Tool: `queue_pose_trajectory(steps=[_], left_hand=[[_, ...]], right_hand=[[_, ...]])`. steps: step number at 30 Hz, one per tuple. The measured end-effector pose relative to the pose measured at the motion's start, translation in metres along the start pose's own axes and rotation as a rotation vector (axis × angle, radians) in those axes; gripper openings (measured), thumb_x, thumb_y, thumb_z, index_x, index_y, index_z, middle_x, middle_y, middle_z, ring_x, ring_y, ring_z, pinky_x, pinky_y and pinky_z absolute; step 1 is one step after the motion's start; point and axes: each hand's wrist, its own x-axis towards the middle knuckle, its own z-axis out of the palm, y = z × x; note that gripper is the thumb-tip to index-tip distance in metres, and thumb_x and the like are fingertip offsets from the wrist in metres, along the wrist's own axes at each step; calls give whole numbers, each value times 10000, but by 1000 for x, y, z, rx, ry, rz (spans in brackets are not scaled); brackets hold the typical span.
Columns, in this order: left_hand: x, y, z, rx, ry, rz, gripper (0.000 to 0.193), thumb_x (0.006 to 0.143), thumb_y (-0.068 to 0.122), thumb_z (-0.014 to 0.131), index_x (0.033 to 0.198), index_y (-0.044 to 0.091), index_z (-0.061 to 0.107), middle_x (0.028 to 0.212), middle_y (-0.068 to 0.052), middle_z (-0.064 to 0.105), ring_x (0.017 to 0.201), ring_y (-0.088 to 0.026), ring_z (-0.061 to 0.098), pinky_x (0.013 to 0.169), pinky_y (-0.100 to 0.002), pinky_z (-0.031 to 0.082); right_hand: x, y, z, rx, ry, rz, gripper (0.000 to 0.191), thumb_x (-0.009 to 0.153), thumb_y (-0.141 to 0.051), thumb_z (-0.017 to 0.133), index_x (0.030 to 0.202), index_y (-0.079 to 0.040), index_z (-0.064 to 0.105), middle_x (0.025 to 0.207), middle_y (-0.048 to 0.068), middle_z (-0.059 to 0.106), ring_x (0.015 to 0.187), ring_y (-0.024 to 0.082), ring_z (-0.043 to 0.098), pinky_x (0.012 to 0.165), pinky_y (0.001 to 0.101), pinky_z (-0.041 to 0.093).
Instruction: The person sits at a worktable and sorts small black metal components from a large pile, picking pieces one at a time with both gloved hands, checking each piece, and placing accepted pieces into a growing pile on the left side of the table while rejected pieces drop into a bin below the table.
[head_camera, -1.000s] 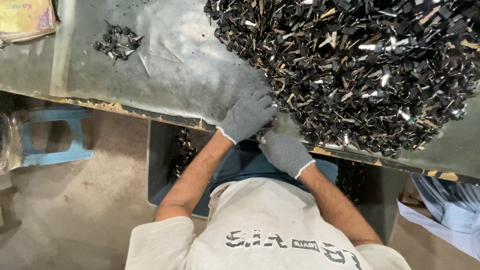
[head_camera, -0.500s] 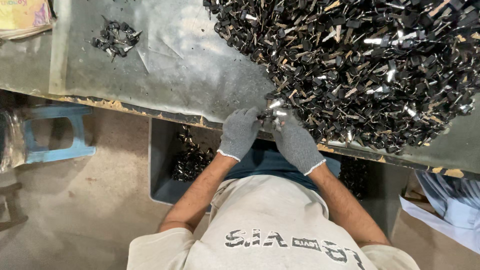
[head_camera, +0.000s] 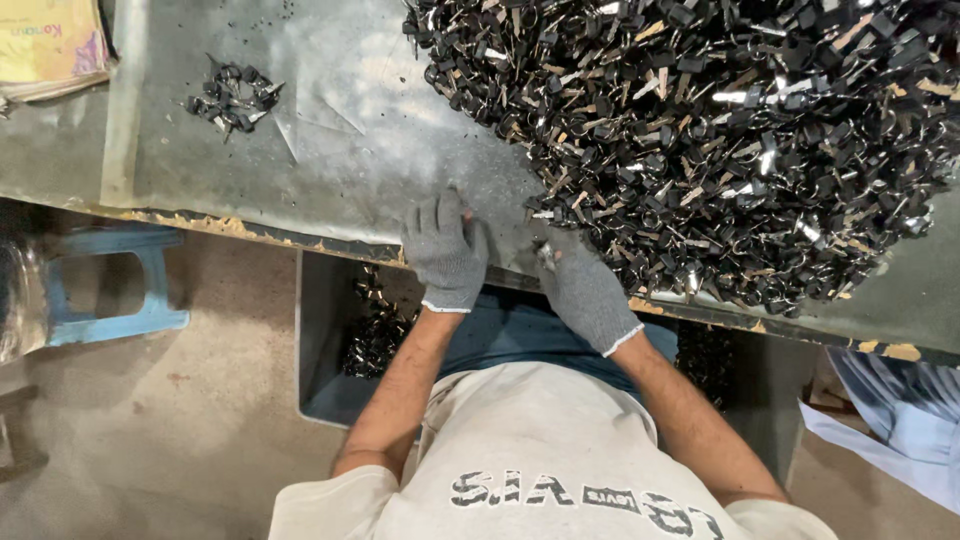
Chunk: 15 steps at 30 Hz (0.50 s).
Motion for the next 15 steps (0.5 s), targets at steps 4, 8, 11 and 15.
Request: queue_pose_trajectory(steps=[4,8,11,15], left_hand=[[25,20,23,-70,-148,115,330,799,226,754,1119,178,689,1102,-148,686,1042,-362,638,882,-494,499],[32,17,22,-141,-425,222,346,812,194,742,1156,178,704,1081,-143,706,1067,-383,655,914,-519,510],[17,9,11,-91,-543,0,340,812,229,741,1151,208,730,1003,-114,717,968,-357,681,860,-493,531],[-6,3,4,-152,-391,0,357,814,235,757,1141,113,682,936,-106,706,912,-349,672,798,-486,511]], right_hand=[[5,-8,0,-232,100,-240,590,890,-203,637,1403,27,460,1169,356,632,946,512,669,750,536,577],[17,-5,-8,-248,-174,160,475,990,-246,585,1370,23,491,1121,307,681,984,463,692,828,546,573],[11,0,-11,-188,-176,258,384,1021,-251,587,1280,26,522,992,284,710,939,450,702,818,549,568],[4,4,-5,-80,186,-308,370,896,-161,630,1194,51,570,943,309,683,806,468,688,677,509,575]])
